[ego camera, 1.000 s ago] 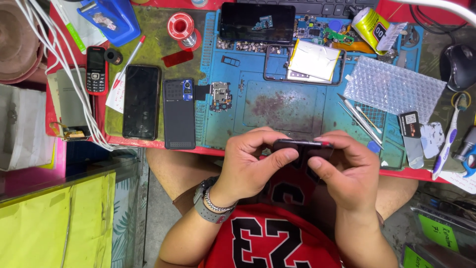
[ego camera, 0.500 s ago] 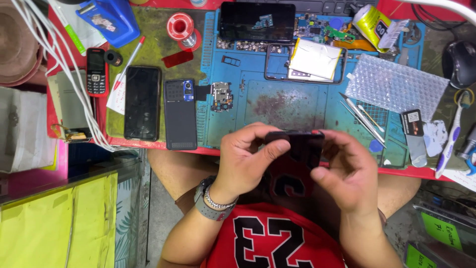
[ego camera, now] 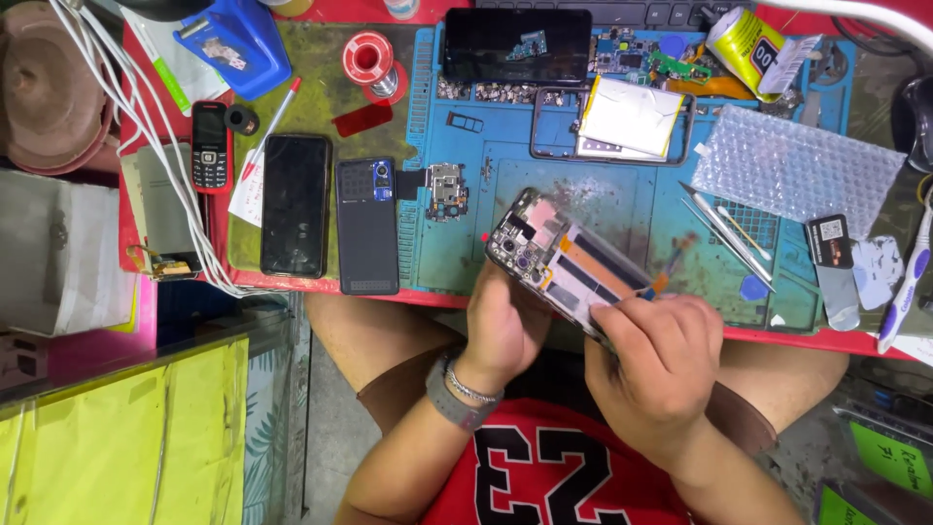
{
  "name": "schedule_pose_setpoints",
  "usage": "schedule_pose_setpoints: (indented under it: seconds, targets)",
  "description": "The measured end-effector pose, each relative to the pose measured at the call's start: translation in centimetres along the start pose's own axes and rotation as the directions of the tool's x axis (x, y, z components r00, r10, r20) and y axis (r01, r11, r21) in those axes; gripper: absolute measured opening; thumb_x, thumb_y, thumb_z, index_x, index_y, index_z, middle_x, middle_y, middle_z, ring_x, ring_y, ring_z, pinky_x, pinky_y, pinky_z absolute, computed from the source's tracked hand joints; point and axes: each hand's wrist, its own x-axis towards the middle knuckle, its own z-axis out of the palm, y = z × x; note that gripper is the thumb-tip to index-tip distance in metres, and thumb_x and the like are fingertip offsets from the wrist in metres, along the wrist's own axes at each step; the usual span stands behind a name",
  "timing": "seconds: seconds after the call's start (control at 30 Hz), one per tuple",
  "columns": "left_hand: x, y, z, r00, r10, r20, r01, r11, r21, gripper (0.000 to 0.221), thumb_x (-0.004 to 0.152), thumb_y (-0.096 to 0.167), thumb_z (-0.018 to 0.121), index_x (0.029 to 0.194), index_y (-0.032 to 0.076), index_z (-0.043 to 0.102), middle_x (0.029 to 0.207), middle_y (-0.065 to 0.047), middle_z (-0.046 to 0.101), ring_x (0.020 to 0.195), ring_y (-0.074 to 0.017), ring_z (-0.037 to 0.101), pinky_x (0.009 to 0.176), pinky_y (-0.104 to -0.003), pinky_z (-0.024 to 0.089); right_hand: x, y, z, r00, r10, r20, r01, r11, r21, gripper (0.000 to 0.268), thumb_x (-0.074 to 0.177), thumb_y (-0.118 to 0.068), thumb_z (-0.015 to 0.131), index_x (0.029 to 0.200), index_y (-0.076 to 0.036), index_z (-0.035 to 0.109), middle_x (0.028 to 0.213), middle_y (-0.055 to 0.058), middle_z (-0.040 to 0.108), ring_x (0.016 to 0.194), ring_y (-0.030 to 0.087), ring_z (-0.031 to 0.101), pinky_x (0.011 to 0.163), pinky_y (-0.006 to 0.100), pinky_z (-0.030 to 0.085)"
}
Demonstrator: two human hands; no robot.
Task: Assembling a mobile phone by attaching a replacement screen to the frame and re-installing internal components like the motherboard and battery.
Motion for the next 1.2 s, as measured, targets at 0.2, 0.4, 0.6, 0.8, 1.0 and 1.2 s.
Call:
schedule_pose_setpoints:
  seconds: [0.2,0.4,0.6,0.8,1.0,1.2]
  targets:
    - [-1.7,-0.3,1.8,1.000,-0.009,-0.025,0.010,0.999,0.044,0.050,0.102,0.025,0.050,0.143,-0.003,0.043,0.138,-0.021,0.057,0.128,-0.0288,0.055,0.114,-0.041,0.045,-0.9,-0.4,0.9,0.992,0.040,0.116,-0.022,0.988,-0.155,0.016,0.089,-0.006,0.076,0.104,-0.008,0.072,0.102,0.007,0.067,0.088,0.031,0.058,0.095,0.052,0.046]
    - [-1.0,1.1,1.2,0.986,-0.011,-0.164,0.089,0.875,0.476,0.041,0.090,0.012,0.073,0.126,0.001,0.055,0.121,-0.015,0.070,0.111,-0.0215,0.068,0.100,-0.037,0.056,-3.4,0.1,-2.3,0.992,0.005,0.125,-0.013,0.998,0.064,0.033,0.089,-0.017,0.089,0.116,-0.012,0.071,0.126,0.016,0.068,0.106,0.036,0.065,0.109,0.058,0.045]
    - [-0.8,2.1,1.6,0.995,-0.096,-0.013,0.092,0.893,0.441,0.041,0.098,0.002,0.061,0.136,-0.003,0.048,0.132,-0.021,0.064,0.122,-0.0265,0.065,0.109,-0.040,0.054,-4.6,1.7,-3.3,0.967,0.231,-0.108,-0.192,0.939,0.285,0.031,0.089,0.002,0.082,0.112,0.012,0.063,0.116,0.038,0.066,0.105,0.042,0.070,0.098,0.049,0.059]
    - [-1.1,2.1,1.7,0.983,-0.163,0.086,0.110,0.895,0.433,0.038,0.102,0.001,0.057,0.138,-0.003,0.045,0.130,-0.020,0.064,0.120,-0.0240,0.065,0.107,-0.037,0.055,-2.0,-0.1,-3.0,0.903,0.409,0.132,-0.426,0.810,0.404,0.017,0.092,0.012,0.075,0.107,0.012,0.067,0.110,0.029,0.071,0.102,0.033,0.074,0.099,0.039,0.060]
    - [-2.0,2.3,2.7,0.968,-0.217,0.129,0.121,0.847,0.517,0.038,0.105,0.007,0.053,0.141,-0.003,0.045,0.128,-0.019,0.065,0.117,-0.0234,0.066,0.102,-0.035,0.057,-1.3,-1.1,-0.5,0.958,0.279,0.072,-0.288,0.923,0.256,0.027,0.089,0.006,0.083,0.113,0.011,0.070,0.106,0.027,0.072,0.080,0.024,0.070,0.074,0.031,0.059]
    - [-1.9,1.8,2.4,0.978,-0.132,0.160,0.038,0.872,0.487,0.030,0.103,0.003,0.055,0.132,-0.004,0.052,0.107,-0.020,0.072,0.100,-0.0156,0.068,0.083,-0.033,0.060,-1.6,-0.5,1.5,0.961,0.248,-0.123,-0.207,0.939,0.274,0.020,0.082,0.009,0.086,0.100,0.008,0.078,0.086,0.015,0.071,0.055,0.021,0.061,0.053,0.032,0.053]
